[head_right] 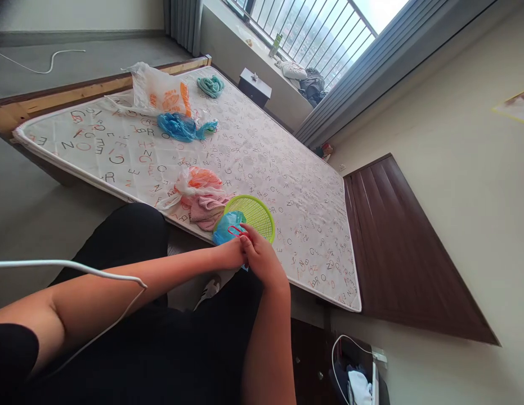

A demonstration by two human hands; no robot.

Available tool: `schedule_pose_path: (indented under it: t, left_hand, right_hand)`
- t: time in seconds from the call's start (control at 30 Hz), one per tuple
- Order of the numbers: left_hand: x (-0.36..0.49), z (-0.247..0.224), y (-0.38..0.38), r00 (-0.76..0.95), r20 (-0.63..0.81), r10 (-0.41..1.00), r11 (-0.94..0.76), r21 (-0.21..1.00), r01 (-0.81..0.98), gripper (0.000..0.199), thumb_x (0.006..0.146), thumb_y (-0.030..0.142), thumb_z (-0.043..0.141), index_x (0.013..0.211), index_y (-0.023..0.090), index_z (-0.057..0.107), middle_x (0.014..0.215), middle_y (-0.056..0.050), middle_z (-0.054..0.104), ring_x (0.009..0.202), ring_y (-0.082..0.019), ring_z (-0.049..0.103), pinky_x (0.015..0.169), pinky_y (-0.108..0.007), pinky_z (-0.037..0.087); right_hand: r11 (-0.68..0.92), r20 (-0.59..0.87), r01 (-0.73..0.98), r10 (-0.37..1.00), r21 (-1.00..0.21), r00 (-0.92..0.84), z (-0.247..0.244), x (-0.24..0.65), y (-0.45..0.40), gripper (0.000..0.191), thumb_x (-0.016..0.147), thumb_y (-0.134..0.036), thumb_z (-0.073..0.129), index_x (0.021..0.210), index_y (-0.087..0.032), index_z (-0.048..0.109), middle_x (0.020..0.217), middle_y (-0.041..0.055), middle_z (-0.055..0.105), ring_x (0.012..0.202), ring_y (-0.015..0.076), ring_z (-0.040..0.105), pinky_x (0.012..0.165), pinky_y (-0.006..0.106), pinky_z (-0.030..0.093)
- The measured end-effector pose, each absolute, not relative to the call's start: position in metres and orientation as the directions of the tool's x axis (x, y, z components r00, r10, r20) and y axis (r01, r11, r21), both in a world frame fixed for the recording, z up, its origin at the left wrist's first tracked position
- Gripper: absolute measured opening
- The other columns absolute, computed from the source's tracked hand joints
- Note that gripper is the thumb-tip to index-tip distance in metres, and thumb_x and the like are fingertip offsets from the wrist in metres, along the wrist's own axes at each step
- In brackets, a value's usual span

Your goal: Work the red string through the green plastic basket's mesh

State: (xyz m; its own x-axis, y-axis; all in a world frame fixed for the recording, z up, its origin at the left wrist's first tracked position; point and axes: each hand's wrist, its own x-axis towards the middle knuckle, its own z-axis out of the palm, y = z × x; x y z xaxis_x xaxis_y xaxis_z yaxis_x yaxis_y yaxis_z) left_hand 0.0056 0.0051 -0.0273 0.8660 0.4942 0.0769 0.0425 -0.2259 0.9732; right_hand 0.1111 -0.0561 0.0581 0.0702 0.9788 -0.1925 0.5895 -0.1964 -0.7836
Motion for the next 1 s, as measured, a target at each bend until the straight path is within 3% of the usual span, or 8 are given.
schedule_pose_path:
  t: [0.07, 0.13, 0.3, 0.53, 0.7, 0.9, 1.0]
  left_hand:
    - [0.005, -0.027, 0.007, 0.86, 0.09, 0.503, -0.187, 0.982, 0.006, 0.028, 0.092, 0.017, 0.05, 0.068, 0.016, 0.063, 0.065, -0.003, 0.065, 0.067, -0.015, 0.061, 0.068, -0.027, 0.044]
    - [0.004, -0.025, 0.01, 0.858, 0.093, 0.505, -0.141, 0.99, -0.024, 0.03, 0.098, 0.024, 0.046, 0.075, 0.017, 0.063, 0.062, -0.001, 0.064, 0.064, -0.014, 0.06, 0.068, -0.026, 0.044]
    - [0.002, -0.02, 0.014, 0.839, 0.1, 0.535, -0.08, 0.995, -0.067, 0.027, 0.102, 0.028, 0.042, 0.087, 0.017, 0.062, 0.06, 0.002, 0.063, 0.062, -0.013, 0.057, 0.072, -0.026, 0.044]
    - [0.008, -0.034, 0.014, 0.744, 0.029, 0.667, 0.109, 0.985, -0.136, 0.031, 0.102, 0.042, 0.042, 0.094, 0.018, 0.059, 0.061, 0.003, 0.062, 0.056, -0.011, 0.051, 0.062, -0.024, 0.041]
    - [0.014, -0.041, 0.021, 0.678, -0.04, 0.734, 0.261, 0.938, -0.227, 0.029, 0.101, 0.042, 0.043, 0.094, 0.017, 0.057, 0.067, -0.001, 0.066, 0.053, -0.011, 0.049, 0.061, -0.025, 0.04]
    - [0.007, -0.034, 0.025, 0.565, -0.053, 0.824, 0.133, 0.986, -0.101, 0.022, 0.097, 0.029, 0.051, 0.088, 0.016, 0.066, 0.084, -0.004, 0.071, 0.081, -0.017, 0.064, 0.08, -0.029, 0.048]
    - [0.008, -0.034, 0.027, 0.563, -0.09, 0.822, 0.189, 0.975, -0.119, 0.02, 0.095, 0.029, 0.056, 0.087, 0.015, 0.068, 0.084, -0.004, 0.071, 0.082, -0.017, 0.064, 0.079, -0.029, 0.048]
  right_hand:
    - [-0.237, -0.211, 0.598, 0.971, -0.766, 0.115, 0.058, 0.114, -0.056, 0.053, 0.1, -0.057, 0.046, 0.144, -0.029, 0.058, 0.115, 0.007, 0.074, 0.075, 0.0205, 0.07, 0.069, 0.036, 0.058]
    - [-0.239, -0.174, 0.62, 0.971, -0.748, 0.164, 0.057, 0.12, -0.056, 0.055, 0.101, -0.058, 0.044, 0.142, -0.026, 0.059, 0.108, 0.0071, 0.075, 0.073, 0.0202, 0.069, 0.069, 0.035, 0.056]
    - [-0.237, -0.071, 0.749, 0.966, -0.618, 0.248, 0.051, 0.134, -0.055, 0.042, 0.098, -0.054, 0.051, 0.118, -0.023, 0.071, 0.097, 0.0071, 0.076, 0.089, 0.0241, 0.069, 0.08, 0.035, 0.049]
    - [-0.296, -0.036, 0.823, 0.947, -0.485, 0.319, 0.056, 0.137, -0.055, 0.035, 0.097, -0.05, 0.05, 0.088, -0.023, 0.07, 0.078, 0.0037, 0.072, 0.071, 0.0198, 0.06, 0.065, 0.031, 0.037]
    - [-0.299, -0.107, 0.81, 0.953, -0.504, 0.285, 0.058, 0.135, -0.056, 0.034, 0.096, -0.049, 0.051, 0.081, -0.023, 0.067, 0.071, 0.0018, 0.067, 0.066, 0.0187, 0.056, 0.062, 0.031, 0.034]
    - [-0.264, -0.151, 0.775, 0.964, -0.574, 0.217, 0.05, 0.128, -0.057, 0.028, 0.095, -0.046, 0.053, 0.083, -0.024, 0.065, 0.074, 0.0011, 0.068, 0.067, 0.0186, 0.058, 0.062, 0.03, 0.036]
    - [-0.263, -0.194, 0.742, 0.964, -0.617, 0.181, 0.046, 0.128, -0.057, 0.021, 0.093, -0.042, 0.055, 0.085, -0.024, 0.063, 0.075, 0.0002, 0.068, 0.068, 0.0183, 0.059, 0.063, 0.03, 0.039]
